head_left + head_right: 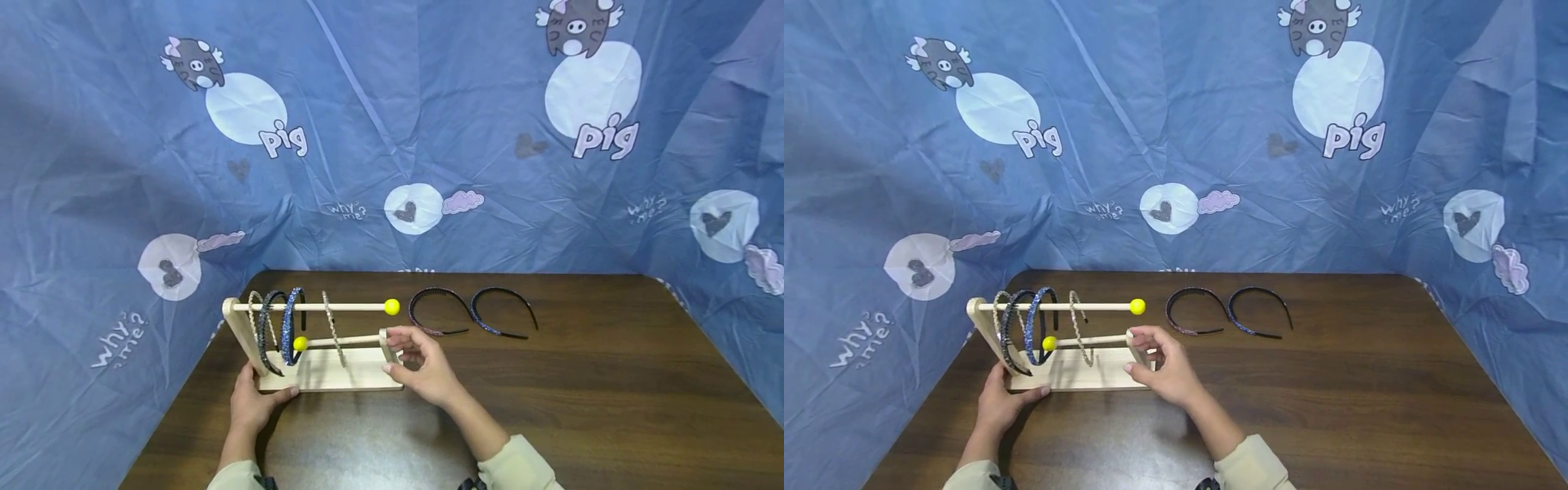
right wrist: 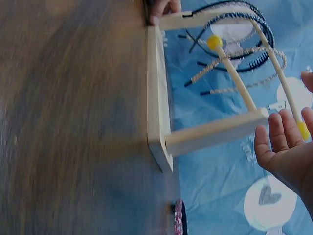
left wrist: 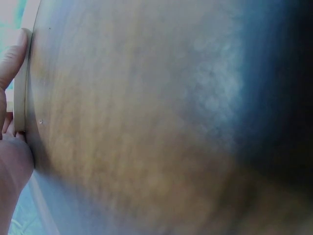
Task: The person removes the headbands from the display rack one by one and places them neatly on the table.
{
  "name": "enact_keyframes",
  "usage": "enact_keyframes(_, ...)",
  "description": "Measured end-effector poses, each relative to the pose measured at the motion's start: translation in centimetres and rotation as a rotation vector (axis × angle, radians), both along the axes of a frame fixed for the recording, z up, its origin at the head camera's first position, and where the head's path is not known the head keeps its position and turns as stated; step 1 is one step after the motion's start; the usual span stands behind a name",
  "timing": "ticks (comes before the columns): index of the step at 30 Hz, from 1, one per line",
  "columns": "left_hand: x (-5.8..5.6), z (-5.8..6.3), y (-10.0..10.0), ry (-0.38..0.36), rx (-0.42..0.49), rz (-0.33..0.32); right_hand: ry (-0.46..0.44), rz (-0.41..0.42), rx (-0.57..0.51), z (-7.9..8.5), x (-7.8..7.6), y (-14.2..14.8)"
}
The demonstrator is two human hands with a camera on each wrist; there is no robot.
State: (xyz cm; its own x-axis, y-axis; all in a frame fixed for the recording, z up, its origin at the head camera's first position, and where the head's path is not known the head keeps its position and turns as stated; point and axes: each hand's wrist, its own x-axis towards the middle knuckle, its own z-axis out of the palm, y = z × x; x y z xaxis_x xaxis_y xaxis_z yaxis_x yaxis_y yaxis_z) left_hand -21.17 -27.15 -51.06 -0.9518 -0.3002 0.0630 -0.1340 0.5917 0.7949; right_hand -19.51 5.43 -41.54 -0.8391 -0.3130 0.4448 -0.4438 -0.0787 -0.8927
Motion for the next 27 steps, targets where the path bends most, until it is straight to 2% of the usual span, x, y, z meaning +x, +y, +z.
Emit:
enact_keyframes(5, 0.0, 0.2, 0.1, -0.003, -0.009, 0.003, -0.012, 0.060, -0.018, 0.1, -0.2, -1.3)
enact_keyframes(10, 0.0, 0.1, 0.1, -0.003, -0.008, -0.002, -0.025, 0.069, -0.017, -0.1, -0.3, -2.4)
enact_keyframes(14, 0.1, 0.0, 0.1, 0.006, 0.002, -0.001, -0.025, 0.086, -0.039, -1.0, -0.7, -3.3)
enact_keyframes(18, 0.1, 0.0, 0.2, 0.008, 0.018, -0.003, -0.038, 0.087, 0.000, -1.1, -0.5, -4.0)
enact_keyframes(22, 0.1, -0.1, 0.2, 0.008, 0.016, 0.006, -0.056, 0.104, 0.045, -0.2, 0.0, -4.7)
enact_keyframes(27, 0.1, 0.0, 0.1, 0.011, 0.017, 0.013, -0.058, 0.114, 0.053, -0.4, -0.2, -5.7)
